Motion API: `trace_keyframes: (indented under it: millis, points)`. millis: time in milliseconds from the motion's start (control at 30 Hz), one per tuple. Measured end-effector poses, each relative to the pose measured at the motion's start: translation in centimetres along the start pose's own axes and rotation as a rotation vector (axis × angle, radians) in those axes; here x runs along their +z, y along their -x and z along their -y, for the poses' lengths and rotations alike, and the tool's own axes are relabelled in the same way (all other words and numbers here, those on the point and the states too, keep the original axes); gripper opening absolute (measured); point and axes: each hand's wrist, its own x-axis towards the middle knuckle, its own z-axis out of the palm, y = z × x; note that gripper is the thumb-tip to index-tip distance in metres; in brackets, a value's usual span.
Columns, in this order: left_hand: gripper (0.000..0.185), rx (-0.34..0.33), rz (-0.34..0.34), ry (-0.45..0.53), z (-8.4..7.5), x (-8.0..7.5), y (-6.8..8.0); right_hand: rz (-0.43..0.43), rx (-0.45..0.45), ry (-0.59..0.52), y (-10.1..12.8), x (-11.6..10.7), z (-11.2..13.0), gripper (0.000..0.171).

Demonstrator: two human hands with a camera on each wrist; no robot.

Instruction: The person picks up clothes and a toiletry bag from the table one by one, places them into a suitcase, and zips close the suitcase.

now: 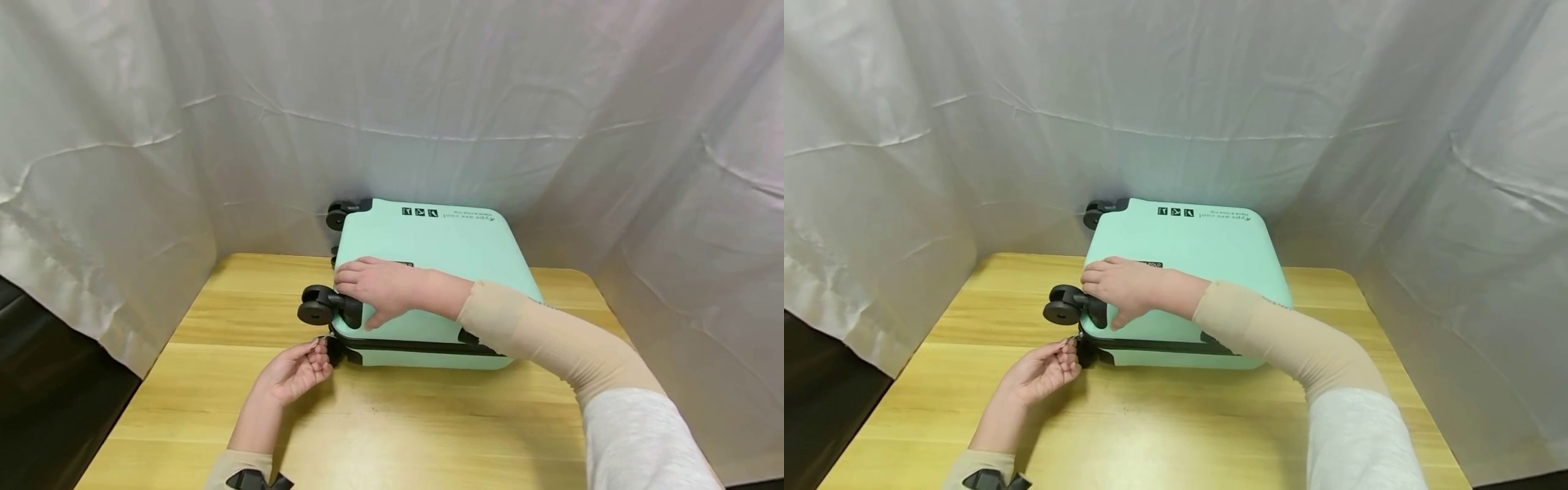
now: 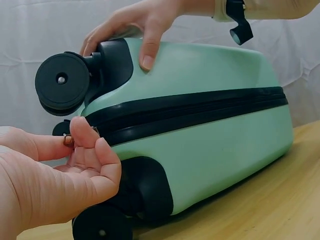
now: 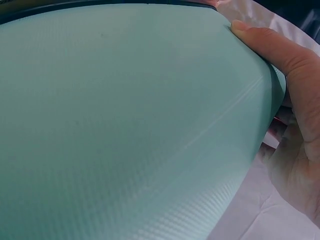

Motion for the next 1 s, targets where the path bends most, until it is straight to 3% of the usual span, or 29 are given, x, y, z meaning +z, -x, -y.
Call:
trace_keyframes:
  millis: [467, 800, 1000]
  points:
    - [0.038, -0.032, 0.009, 0.037, -0.9, -0.4, -0.5, 0.001, 0.004, 0.005, -0.1, 0.1, -0.1, 0.089]
    - [0.03, -0.022, -0.004, 0.102, -0.7, -0.5, -0.4, -0.057, -0.028, -0.022, 0.0, 0.5, -0.3, 0.087]
    - [0.027, -0.025, -0.032, 0.122, -1.6, -0.7, -1.4, -0.082, -0.045, -0.02, 0.3, 0.7, -0.4, 0.085]
